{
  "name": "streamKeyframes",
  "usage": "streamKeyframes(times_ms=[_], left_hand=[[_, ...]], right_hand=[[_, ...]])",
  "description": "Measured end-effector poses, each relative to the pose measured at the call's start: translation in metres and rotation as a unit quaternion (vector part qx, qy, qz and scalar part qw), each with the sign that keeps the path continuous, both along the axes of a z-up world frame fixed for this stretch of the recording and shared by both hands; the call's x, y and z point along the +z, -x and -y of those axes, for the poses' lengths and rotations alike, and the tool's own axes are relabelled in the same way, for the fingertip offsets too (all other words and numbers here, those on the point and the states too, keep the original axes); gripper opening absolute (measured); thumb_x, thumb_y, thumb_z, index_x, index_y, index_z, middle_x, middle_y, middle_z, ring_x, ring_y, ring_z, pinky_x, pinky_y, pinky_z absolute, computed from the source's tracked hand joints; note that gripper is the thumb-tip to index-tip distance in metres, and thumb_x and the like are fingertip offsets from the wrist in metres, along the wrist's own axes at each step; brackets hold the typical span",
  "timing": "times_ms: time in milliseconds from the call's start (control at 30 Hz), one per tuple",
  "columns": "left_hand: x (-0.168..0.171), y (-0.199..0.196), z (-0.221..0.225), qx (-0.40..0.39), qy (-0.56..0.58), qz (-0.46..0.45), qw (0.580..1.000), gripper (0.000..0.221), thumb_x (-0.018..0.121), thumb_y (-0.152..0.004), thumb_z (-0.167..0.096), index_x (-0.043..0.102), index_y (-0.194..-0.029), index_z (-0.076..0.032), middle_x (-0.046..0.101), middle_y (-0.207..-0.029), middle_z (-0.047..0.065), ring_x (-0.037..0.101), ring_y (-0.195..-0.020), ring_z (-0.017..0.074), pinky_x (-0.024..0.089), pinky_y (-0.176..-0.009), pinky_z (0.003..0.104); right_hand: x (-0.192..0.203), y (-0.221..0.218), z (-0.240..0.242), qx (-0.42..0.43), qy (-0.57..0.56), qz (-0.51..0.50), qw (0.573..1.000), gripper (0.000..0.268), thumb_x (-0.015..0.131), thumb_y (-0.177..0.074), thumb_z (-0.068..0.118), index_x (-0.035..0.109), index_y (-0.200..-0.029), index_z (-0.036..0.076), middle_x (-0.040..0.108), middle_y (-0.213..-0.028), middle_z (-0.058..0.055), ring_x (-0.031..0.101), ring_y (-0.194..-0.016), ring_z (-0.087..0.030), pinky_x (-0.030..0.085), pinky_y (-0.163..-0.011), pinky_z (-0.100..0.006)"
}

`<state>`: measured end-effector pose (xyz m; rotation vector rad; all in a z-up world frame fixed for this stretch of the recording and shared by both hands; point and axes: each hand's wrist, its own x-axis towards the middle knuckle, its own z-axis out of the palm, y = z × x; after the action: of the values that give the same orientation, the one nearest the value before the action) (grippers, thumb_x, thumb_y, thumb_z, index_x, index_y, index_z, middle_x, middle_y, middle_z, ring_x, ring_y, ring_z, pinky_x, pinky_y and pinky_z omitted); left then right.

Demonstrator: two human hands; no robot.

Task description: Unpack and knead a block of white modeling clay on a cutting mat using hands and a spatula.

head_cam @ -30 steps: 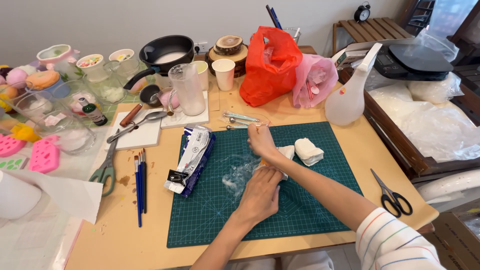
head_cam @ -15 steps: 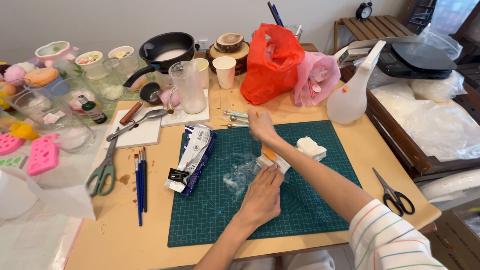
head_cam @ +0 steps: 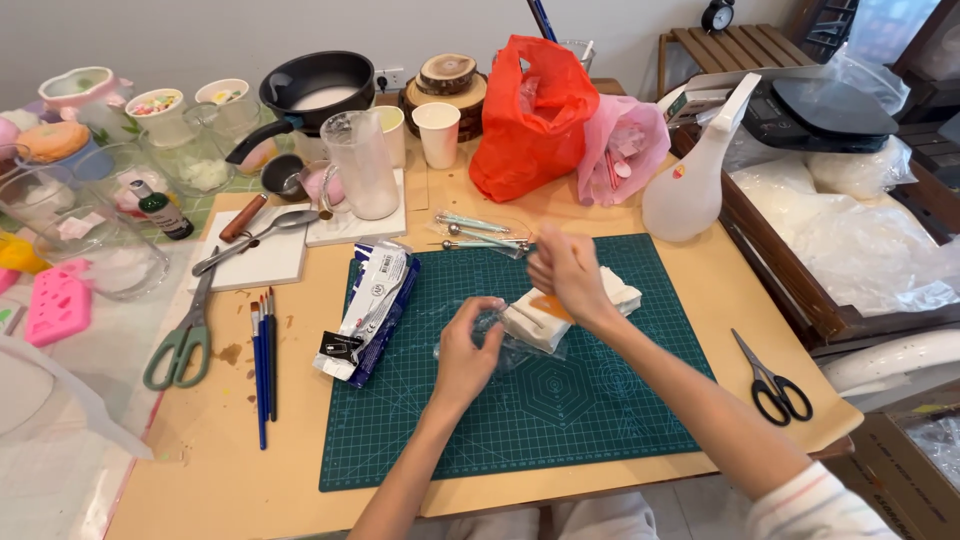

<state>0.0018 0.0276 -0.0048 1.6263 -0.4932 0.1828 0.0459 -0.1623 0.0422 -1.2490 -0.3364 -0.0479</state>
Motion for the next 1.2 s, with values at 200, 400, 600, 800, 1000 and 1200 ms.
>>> streamKeyframes(times_ms=[200, 400, 600, 800, 1000, 1200], left_hand=[[0.0, 0.005, 0.012, 0.035, -0.188, 0.145, 0.971, 0.031, 0.072, -0.082, -0.001, 0.07, -0.113, 0.001, 0.066, -0.131, 0.02, 0.06, -0.126, 0.0379, 0.047, -0.107, 0.043], [-0.006, 0.01, 0.012, 0.041, -0.238, 0.16, 0.957, 0.034, 0.072, -0.084, -0.003, 0.069, -0.117, 0.002, 0.065, -0.131, 0.019, 0.059, -0.128, 0.0378, 0.046, -0.108, 0.045], [-0.005, 0.01, 0.012, 0.04, -0.239, 0.164, 0.956, 0.033, 0.073, -0.084, -0.005, 0.069, -0.116, 0.002, 0.065, -0.131, 0.019, 0.059, -0.127, 0.0383, 0.046, -0.11, 0.046], [-0.008, 0.01, 0.011, 0.041, -0.237, 0.166, 0.956, 0.032, 0.072, -0.084, -0.004, 0.069, -0.115, 0.002, 0.064, -0.131, 0.02, 0.059, -0.126, 0.0398, 0.045, -0.109, 0.046], [-0.009, 0.008, 0.01, 0.042, -0.255, 0.175, 0.95, 0.032, 0.07, -0.082, -0.002, 0.07, -0.115, 0.002, 0.064, -0.131, 0.02, 0.06, -0.125, 0.0395, 0.045, -0.111, 0.046], [-0.005, 0.005, 0.01, 0.033, -0.264, 0.181, 0.947, 0.032, 0.069, -0.083, -0.001, 0.07, -0.114, 0.002, 0.064, -0.13, 0.021, 0.06, -0.123, 0.0398, 0.044, -0.112, 0.046]], right_hand=[[-0.033, 0.015, 0.014, -0.007, -0.058, 0.026, 0.998, 0.051, 0.043, -0.112, 0.027, 0.032, -0.065, 0.009, 0.025, -0.054, 0.004, 0.021, -0.047, -0.007, 0.019, -0.045, -0.027], [-0.029, 0.023, 0.012, -0.011, -0.056, 0.055, 0.997, 0.052, 0.041, -0.113, 0.025, 0.03, -0.064, 0.01, 0.027, -0.055, 0.004, 0.022, -0.049, -0.006, 0.02, -0.046, -0.027], [-0.036, 0.023, 0.008, -0.022, -0.053, 0.039, 0.998, 0.049, 0.04, -0.112, 0.024, 0.033, -0.065, 0.009, 0.027, -0.053, 0.003, 0.022, -0.047, -0.007, 0.019, -0.044, -0.027], [-0.052, 0.027, 0.006, -0.055, -0.01, 0.078, 0.995, 0.044, 0.039, -0.11, 0.02, 0.032, -0.068, 0.009, 0.027, -0.056, 0.004, 0.023, -0.05, -0.006, 0.019, -0.046, -0.026], [-0.073, 0.032, -0.004, -0.084, 0.11, 0.191, 0.972, 0.05, 0.042, -0.111, 0.018, 0.034, -0.063, 0.006, 0.035, -0.057, 0.002, 0.03, -0.052, -0.008, 0.027, -0.048, -0.029], [-0.052, 0.006, 0.022, -0.033, -0.032, 0.001, 0.999, 0.045, 0.041, -0.107, 0.022, 0.03, -0.064, 0.011, 0.027, -0.053, 0.003, 0.022, -0.047, -0.007, 0.019, -0.044, -0.028]])
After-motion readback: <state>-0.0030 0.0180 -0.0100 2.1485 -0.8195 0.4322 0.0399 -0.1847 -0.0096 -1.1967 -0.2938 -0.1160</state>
